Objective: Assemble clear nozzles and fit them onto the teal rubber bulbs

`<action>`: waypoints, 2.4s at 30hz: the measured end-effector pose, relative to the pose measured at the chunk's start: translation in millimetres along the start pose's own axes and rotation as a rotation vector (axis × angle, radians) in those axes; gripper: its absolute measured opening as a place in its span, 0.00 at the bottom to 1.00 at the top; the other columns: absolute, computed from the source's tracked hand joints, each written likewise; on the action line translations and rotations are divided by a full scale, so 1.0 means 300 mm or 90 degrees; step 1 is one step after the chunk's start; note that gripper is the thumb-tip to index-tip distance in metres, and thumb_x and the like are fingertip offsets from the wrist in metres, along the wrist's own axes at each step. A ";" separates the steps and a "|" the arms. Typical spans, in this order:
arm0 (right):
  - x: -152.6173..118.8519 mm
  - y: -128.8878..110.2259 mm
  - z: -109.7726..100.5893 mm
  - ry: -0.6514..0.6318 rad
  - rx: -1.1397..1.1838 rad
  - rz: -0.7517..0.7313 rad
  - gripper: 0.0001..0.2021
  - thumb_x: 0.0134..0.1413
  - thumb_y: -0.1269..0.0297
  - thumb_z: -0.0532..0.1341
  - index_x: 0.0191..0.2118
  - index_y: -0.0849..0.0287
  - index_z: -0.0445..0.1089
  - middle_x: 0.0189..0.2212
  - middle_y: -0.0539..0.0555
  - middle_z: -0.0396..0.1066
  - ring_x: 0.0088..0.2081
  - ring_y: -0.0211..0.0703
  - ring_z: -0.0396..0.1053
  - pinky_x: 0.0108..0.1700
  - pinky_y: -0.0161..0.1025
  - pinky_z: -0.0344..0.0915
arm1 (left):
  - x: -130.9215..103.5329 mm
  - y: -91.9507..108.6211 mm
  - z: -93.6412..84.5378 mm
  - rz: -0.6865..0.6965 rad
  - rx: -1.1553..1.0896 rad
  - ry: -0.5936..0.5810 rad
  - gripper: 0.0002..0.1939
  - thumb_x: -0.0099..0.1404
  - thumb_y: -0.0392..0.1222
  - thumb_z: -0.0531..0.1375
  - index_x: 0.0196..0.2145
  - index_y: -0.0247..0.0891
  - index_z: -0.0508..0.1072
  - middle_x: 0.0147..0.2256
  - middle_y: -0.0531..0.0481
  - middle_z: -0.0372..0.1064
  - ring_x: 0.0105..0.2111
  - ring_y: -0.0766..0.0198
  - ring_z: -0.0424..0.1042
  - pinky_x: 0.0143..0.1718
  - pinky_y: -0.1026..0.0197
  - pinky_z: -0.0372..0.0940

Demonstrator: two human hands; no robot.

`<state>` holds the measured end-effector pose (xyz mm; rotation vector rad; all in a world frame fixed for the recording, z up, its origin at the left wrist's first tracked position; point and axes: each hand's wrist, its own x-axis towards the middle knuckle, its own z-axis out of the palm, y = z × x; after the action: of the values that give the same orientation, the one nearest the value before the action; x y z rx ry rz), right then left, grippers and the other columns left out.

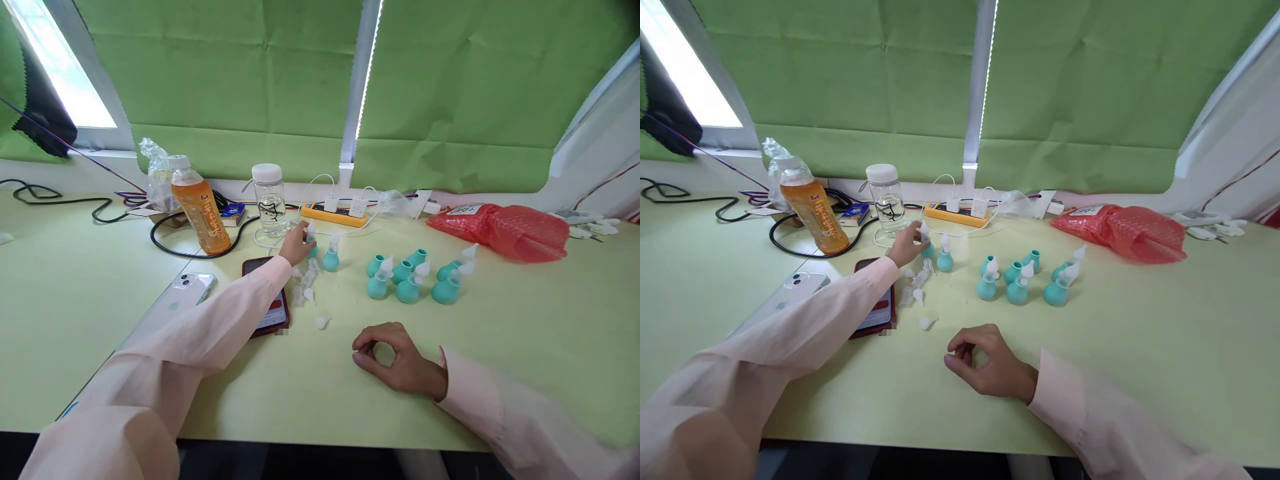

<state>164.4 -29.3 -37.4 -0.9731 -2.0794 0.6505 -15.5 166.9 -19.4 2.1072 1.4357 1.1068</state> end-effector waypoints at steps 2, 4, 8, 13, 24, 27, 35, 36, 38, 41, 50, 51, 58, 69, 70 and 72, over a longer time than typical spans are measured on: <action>0.002 0.009 0.002 0.004 -0.019 -0.002 0.03 0.46 0.66 0.56 0.26 0.57 0.64 0.18 0.49 0.66 0.19 0.36 0.64 0.25 0.35 0.63 | -0.005 -0.003 0.010 -0.013 0.017 -0.025 0.23 0.45 0.30 0.57 0.41 0.35 0.61 0.29 0.49 0.67 0.30 0.61 0.68 0.34 0.59 0.62; 0.006 0.029 0.003 0.027 -0.067 -0.003 0.03 0.47 0.66 0.56 0.30 0.57 0.64 0.20 0.50 0.66 0.20 0.36 0.63 0.25 0.35 0.63 | -0.011 0.008 0.003 -0.022 0.034 -0.036 0.29 0.45 0.31 0.58 0.47 0.34 0.56 0.34 0.44 0.67 0.34 0.57 0.68 0.35 0.56 0.61; 0.018 0.079 0.001 0.077 -0.213 -0.046 0.08 0.49 0.68 0.54 0.37 0.58 0.63 0.31 0.56 0.67 0.29 0.41 0.66 0.31 0.39 0.65 | -0.063 0.077 -0.051 0.001 0.062 -0.015 0.34 0.48 0.34 0.57 0.52 0.32 0.48 0.47 0.38 0.58 0.48 0.52 0.59 0.44 0.53 0.57; 0.031 0.105 0.003 0.018 -0.362 -0.095 0.14 0.51 0.71 0.51 0.44 0.60 0.61 0.50 0.63 0.56 0.52 0.52 0.55 0.46 0.51 0.61 | -0.201 0.196 -0.118 0.228 0.341 -0.222 0.16 0.56 0.34 0.51 0.44 0.38 0.64 0.38 0.45 0.66 0.41 0.54 0.62 0.39 0.54 0.60; 0.046 0.152 0.030 -0.034 -0.436 -0.073 0.16 0.54 0.75 0.46 0.46 0.66 0.62 0.49 0.64 0.61 0.52 0.49 0.56 0.50 0.47 0.60 | -0.273 0.160 -0.151 0.275 0.541 -0.420 0.16 0.48 0.35 0.58 0.38 0.37 0.67 0.34 0.43 0.65 0.36 0.51 0.63 0.31 0.54 0.60; 0.046 0.173 0.023 0.008 -0.425 -0.063 0.16 0.53 0.77 0.46 0.45 0.65 0.64 0.46 0.63 0.65 0.49 0.47 0.62 0.48 0.46 0.63 | -0.288 0.153 -0.154 0.276 0.556 -0.414 0.17 0.48 0.34 0.57 0.39 0.35 0.65 0.33 0.42 0.67 0.36 0.51 0.64 0.31 0.53 0.59; 0.060 0.168 -0.006 0.029 -0.375 -0.033 0.11 0.52 0.75 0.50 0.38 0.62 0.66 0.32 0.57 0.70 0.35 0.45 0.67 0.35 0.44 0.67 | -0.385 0.248 -0.156 0.245 0.288 -0.286 0.13 0.53 0.40 0.57 0.37 0.36 0.64 0.35 0.45 0.64 0.35 0.57 0.65 0.35 0.57 0.61; 0.062 0.169 -0.008 0.029 -0.372 -0.027 0.11 0.51 0.75 0.50 0.38 0.62 0.66 0.31 0.57 0.69 0.35 0.45 0.67 0.34 0.43 0.67 | -0.420 0.261 -0.136 0.225 0.175 -0.274 0.14 0.53 0.41 0.57 0.38 0.36 0.63 0.35 0.47 0.64 0.33 0.61 0.65 0.34 0.60 0.62; 0.065 0.174 -0.012 0.031 -0.369 -0.016 0.11 0.51 0.75 0.50 0.38 0.62 0.66 0.31 0.57 0.68 0.33 0.45 0.67 0.32 0.42 0.66 | -0.498 0.275 -0.081 0.171 -0.016 -0.264 0.15 0.52 0.41 0.58 0.38 0.37 0.63 0.36 0.49 0.63 0.28 0.67 0.64 0.30 0.64 0.63; 0.067 0.179 -0.018 0.040 -0.366 -0.015 0.11 0.51 0.75 0.50 0.38 0.62 0.67 0.29 0.57 0.67 0.30 0.44 0.67 0.30 0.41 0.65 | -0.585 0.265 0.002 0.092 -0.173 -0.257 0.19 0.48 0.35 0.61 0.39 0.37 0.64 0.36 0.49 0.62 0.29 0.68 0.63 0.29 0.66 0.65; 0.043 0.083 -0.024 0.115 -0.013 -0.064 0.05 0.44 0.73 0.59 0.29 0.57 0.69 0.25 0.51 0.69 0.28 0.39 0.68 0.30 0.36 0.66 | -0.585 0.230 0.044 -0.094 -0.389 -0.187 0.21 0.45 0.29 0.60 0.40 0.36 0.69 0.36 0.50 0.60 0.31 0.68 0.66 0.32 0.65 0.69; 0.036 0.077 -0.025 0.103 0.007 -0.069 0.05 0.43 0.74 0.60 0.29 0.57 0.70 0.25 0.51 0.69 0.28 0.39 0.68 0.30 0.36 0.66 | -0.584 0.230 0.042 -0.099 -0.397 -0.173 0.20 0.45 0.29 0.60 0.40 0.36 0.69 0.36 0.49 0.60 0.31 0.68 0.66 0.33 0.65 0.69; 0.013 0.070 -0.025 0.149 0.004 -0.121 0.10 0.42 0.78 0.60 0.31 0.56 0.70 0.27 0.51 0.71 0.29 0.38 0.69 0.31 0.36 0.68 | -0.569 0.219 0.040 -0.126 -0.428 -0.097 0.19 0.45 0.29 0.61 0.38 0.35 0.69 0.40 0.47 0.60 0.34 0.65 0.68 0.34 0.64 0.68; 0.008 0.052 -0.001 0.176 -0.109 -0.220 0.10 0.44 0.78 0.59 0.32 0.58 0.71 0.28 0.53 0.72 0.30 0.37 0.71 0.32 0.31 0.69 | -0.562 0.217 0.039 -0.199 -0.425 -0.194 0.24 0.44 0.35 0.64 0.42 0.30 0.68 0.32 0.44 0.72 0.34 0.58 0.71 0.38 0.58 0.68; 0.008 0.051 -0.001 0.176 -0.108 -0.218 0.10 0.44 0.78 0.59 0.32 0.58 0.71 0.28 0.53 0.73 0.30 0.37 0.71 0.31 0.30 0.69 | -0.562 0.217 0.039 -0.197 -0.423 -0.194 0.25 0.44 0.35 0.64 0.42 0.29 0.68 0.32 0.44 0.72 0.34 0.58 0.71 0.38 0.58 0.68; 0.007 0.051 -0.003 0.176 -0.110 -0.220 0.10 0.43 0.78 0.59 0.32 0.58 0.71 0.28 0.53 0.73 0.30 0.37 0.71 0.30 0.30 0.69 | -0.563 0.216 0.040 -0.194 -0.423 -0.190 0.25 0.43 0.35 0.64 0.42 0.29 0.69 0.32 0.43 0.72 0.33 0.57 0.71 0.38 0.57 0.68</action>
<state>170.5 -18.6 -46.5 -0.7229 -2.0084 0.1510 3.6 -10.6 -51.5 1.4549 1.0144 0.9288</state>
